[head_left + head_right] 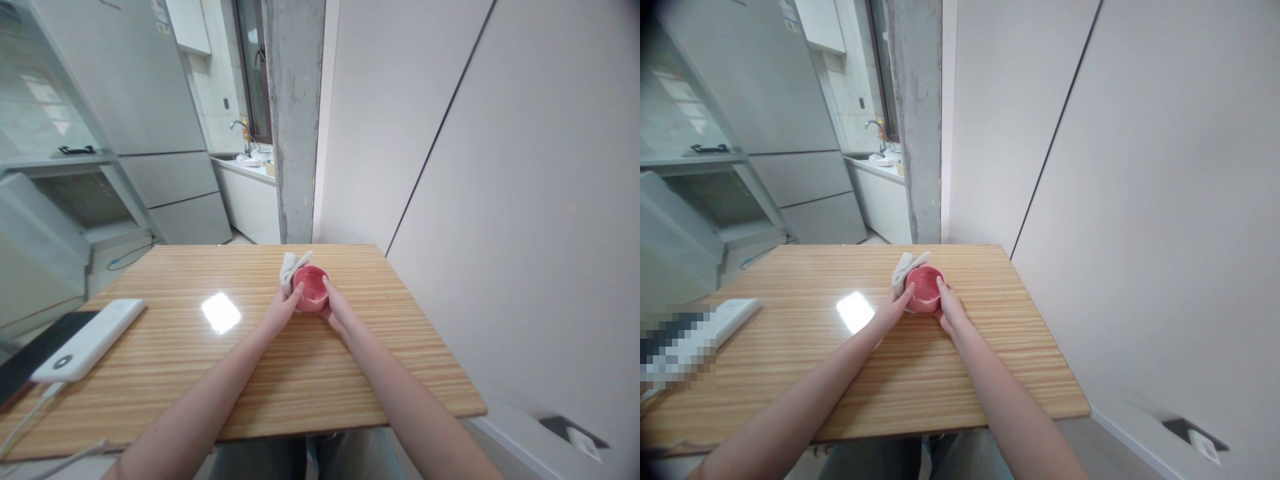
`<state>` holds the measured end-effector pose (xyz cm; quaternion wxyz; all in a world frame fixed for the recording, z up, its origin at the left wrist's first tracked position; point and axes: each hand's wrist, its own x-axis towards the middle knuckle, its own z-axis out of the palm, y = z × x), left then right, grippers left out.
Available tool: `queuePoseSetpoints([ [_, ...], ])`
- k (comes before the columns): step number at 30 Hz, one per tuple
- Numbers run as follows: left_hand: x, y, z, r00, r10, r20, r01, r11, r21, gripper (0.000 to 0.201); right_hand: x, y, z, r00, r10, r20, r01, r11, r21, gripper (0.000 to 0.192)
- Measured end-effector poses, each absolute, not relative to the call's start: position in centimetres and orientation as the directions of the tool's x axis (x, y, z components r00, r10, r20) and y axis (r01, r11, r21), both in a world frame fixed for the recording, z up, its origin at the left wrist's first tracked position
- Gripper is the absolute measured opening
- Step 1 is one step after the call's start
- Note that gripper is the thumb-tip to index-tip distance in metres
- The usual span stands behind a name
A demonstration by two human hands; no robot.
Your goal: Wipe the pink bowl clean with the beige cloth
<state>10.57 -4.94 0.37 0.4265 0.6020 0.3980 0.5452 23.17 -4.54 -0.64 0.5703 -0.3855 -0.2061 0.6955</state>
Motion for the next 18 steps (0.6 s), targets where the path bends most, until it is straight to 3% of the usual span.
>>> queuePoseSetpoints([
  [9,9.4,-4.2,-0.1,0.029,0.966,0.256,0.097,-0.258,0.961,0.046,24.2,-4.4,-1.1,-0.121,0.942,-0.314,-0.428,-0.335,-0.839,0.037],
  [18,10.3,-4.9,1.0,0.102,0.966,0.238,0.048,-0.243,0.969,0.05,23.6,-4.2,-1.4,-0.016,0.961,-0.275,-0.483,-0.248,-0.84,0.026],
])
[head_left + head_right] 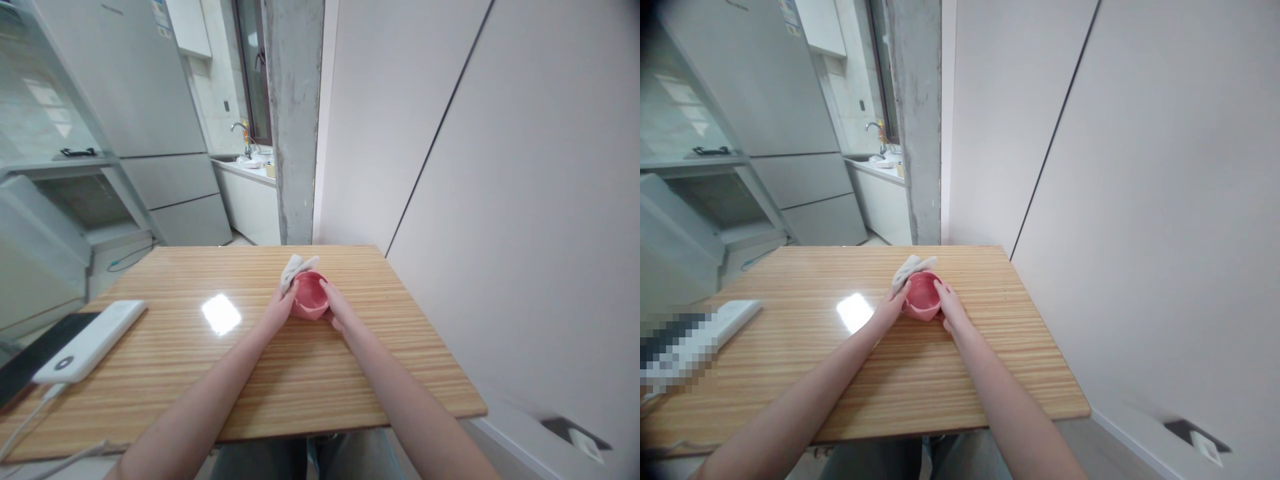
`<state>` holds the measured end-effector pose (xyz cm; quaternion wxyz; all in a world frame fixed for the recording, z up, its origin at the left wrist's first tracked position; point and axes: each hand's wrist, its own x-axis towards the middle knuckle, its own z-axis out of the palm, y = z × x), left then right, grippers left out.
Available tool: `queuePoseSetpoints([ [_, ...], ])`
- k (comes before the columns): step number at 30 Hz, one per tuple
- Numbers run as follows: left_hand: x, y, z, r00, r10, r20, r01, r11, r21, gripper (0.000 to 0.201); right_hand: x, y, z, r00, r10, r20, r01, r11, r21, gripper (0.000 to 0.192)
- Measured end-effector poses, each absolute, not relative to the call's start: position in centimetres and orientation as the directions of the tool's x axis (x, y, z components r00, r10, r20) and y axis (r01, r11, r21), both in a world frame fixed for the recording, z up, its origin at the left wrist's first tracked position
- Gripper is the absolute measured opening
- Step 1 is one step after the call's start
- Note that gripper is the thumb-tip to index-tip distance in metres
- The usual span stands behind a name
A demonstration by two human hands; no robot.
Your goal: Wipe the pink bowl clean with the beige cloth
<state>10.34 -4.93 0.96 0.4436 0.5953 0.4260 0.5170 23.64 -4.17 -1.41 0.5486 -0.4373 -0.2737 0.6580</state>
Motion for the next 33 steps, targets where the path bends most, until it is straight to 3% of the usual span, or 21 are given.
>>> queuePoseSetpoints([
  [7,10.3,-4.5,0.2,0.049,0.963,0.267,0.032,-0.268,0.963,0.05,23.2,-4.1,-1.6,0.004,0.961,-0.277,-0.521,-0.234,-0.821,0.027],
  [16,10.0,-5.0,1.6,0.153,0.893,0.422,0.062,-0.435,0.898,0.046,23.3,-4.5,-1.0,0.0,0.955,-0.298,-0.496,-0.259,-0.829,0.027],
  [25,9.1,-4.4,1.1,0.085,0.925,0.369,0.081,-0.376,0.923,0.039,24.1,-5.0,-0.4,-0.096,0.942,-0.322,-0.342,-0.335,-0.878,0.041],
  [33,10.4,-4.7,0.4,0.104,0.925,0.364,0.027,-0.369,0.929,0.051,23.2,-4.7,-1.2,0.038,0.958,-0.285,-0.463,-0.236,-0.855,0.031],
])
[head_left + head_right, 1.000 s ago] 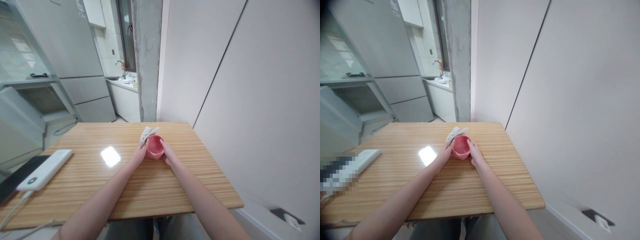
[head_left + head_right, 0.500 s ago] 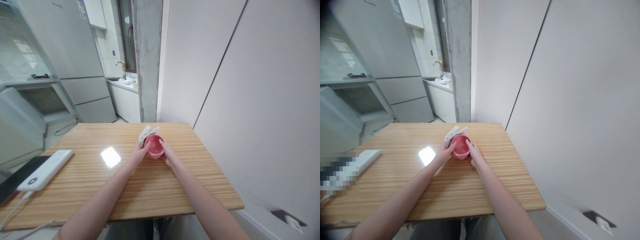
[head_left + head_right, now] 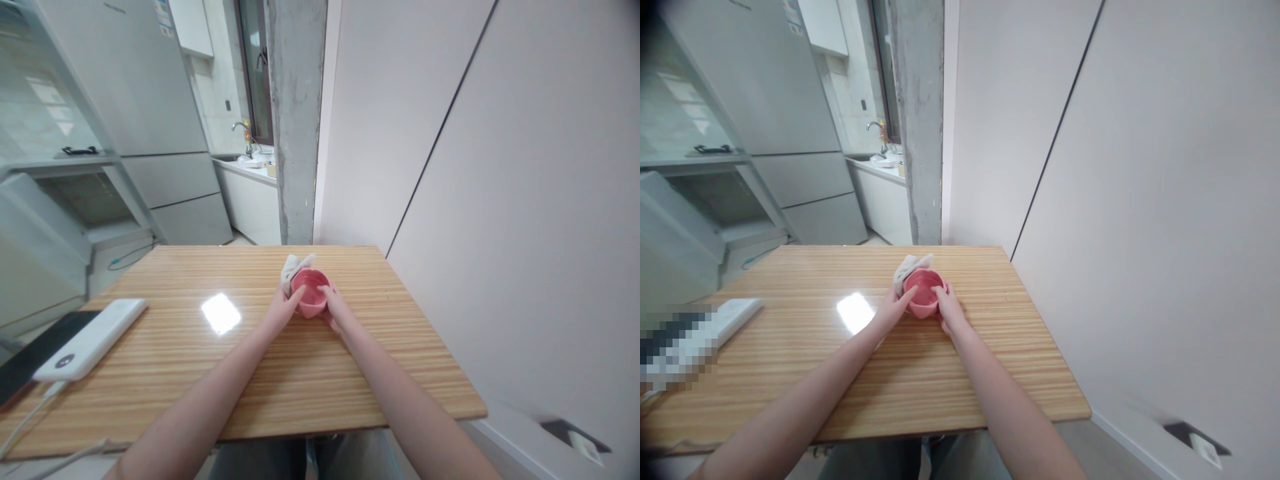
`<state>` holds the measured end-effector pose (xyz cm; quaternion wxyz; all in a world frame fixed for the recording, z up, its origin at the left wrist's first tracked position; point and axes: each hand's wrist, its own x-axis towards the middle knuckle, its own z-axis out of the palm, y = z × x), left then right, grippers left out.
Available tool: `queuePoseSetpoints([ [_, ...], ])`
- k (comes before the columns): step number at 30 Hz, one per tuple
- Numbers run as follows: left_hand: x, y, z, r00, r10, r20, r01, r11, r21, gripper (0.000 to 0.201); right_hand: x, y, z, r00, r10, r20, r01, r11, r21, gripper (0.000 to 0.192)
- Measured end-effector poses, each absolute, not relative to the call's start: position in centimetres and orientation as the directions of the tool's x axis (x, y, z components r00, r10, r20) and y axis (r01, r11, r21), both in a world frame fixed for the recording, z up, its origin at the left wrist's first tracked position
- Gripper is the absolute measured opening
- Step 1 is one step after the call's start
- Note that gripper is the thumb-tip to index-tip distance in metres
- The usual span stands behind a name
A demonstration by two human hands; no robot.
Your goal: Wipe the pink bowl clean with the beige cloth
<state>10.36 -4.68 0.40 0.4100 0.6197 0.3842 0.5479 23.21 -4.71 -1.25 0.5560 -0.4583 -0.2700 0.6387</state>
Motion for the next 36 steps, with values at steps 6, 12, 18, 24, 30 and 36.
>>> queuePoseSetpoints([
  [6,9.6,-4.3,0.2,0.016,0.943,0.332,0.049,-0.332,0.942,0.047,23.3,-5.0,-0.1,-0.067,0.938,-0.34,-0.469,-0.33,-0.819,0.034],
  [12,9.5,-4.3,0.1,0.072,0.958,0.277,0.037,-0.28,0.959,0.044,23.8,-4.7,-0.3,-0.068,0.931,-0.358,-0.481,-0.345,-0.806,0.032],
  [18,10.4,-4.9,0.3,0.13,0.93,0.343,0.002,-0.346,0.938,0.053,23.6,-4.0,-1.4,0.079,0.955,-0.285,-0.547,-0.197,-0.814,0.031],
  [24,10.1,-4.6,-0.6,0.036,0.954,0.297,0.08,-0.299,0.951,0.054,23.4,-4.1,-1.1,0.048,0.949,-0.311,-0.568,-0.23,-0.791,0.033],
  [30,9.7,-4.6,-0.2,0.055,0.931,0.362,0.139,-0.366,0.92,0.044,24.2,-4.1,-0.5,-0.005,0.953,-0.302,-0.49,-0.266,-0.83,0.031],
  [36,9.8,-4.8,0.1,0.075,0.931,0.356,0.104,-0.363,0.926,0.045,24.3,-4.4,-0.6,-0.05,0.955,-0.293,-0.433,-0.286,-0.855,0.032],
])
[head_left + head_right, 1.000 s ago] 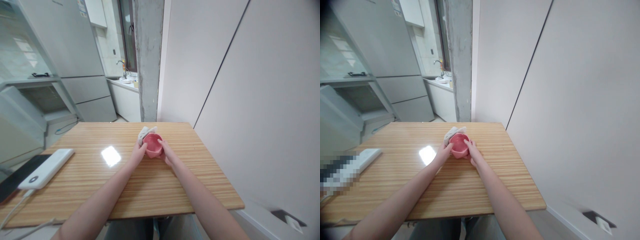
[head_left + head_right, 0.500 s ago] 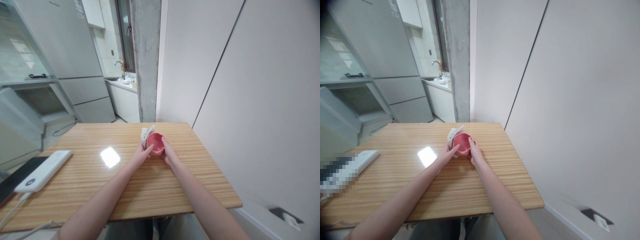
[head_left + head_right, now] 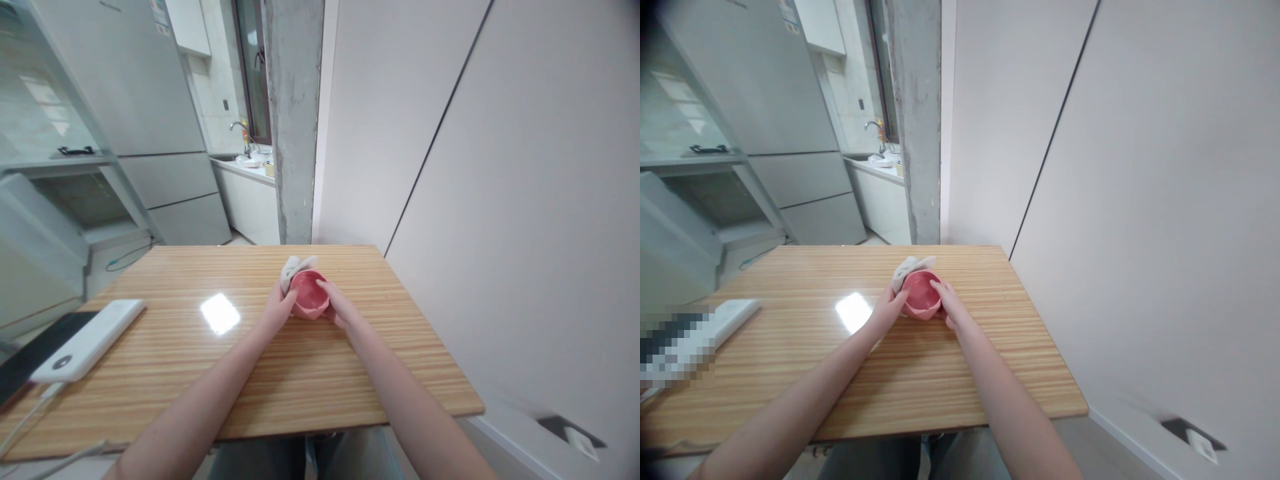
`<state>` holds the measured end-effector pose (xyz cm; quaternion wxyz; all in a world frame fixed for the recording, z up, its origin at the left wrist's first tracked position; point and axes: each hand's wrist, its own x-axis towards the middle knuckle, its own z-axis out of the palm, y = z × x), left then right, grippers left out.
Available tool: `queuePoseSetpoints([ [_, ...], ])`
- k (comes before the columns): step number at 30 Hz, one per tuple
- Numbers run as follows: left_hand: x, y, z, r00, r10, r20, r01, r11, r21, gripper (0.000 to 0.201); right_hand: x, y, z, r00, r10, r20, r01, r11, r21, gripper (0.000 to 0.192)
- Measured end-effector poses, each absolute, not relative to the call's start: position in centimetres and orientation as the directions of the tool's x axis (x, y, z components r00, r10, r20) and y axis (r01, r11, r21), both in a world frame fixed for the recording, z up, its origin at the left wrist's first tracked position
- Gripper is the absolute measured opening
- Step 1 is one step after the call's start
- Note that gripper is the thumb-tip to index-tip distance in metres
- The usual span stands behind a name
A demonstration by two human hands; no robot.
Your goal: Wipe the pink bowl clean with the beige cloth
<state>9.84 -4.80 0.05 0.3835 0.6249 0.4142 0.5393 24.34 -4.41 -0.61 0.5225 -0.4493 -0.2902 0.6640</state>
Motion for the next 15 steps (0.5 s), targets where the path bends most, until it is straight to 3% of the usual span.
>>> queuePoseSetpoints([
  [8,10.1,-4.7,0.1,0.114,0.93,0.348,0.109,-0.36,0.927,0.05,23.8,-4.6,-0.4,0.01,0.922,-0.387,-0.457,-0.34,-0.822,0.027],
  [15,10.2,-4.8,0.3,0.103,0.935,0.338,0.091,-0.347,0.933,0.059,23.6,-4.3,-1.4,-0.019,0.957,-0.289,-0.495,-0.26,-0.829,0.027],
])
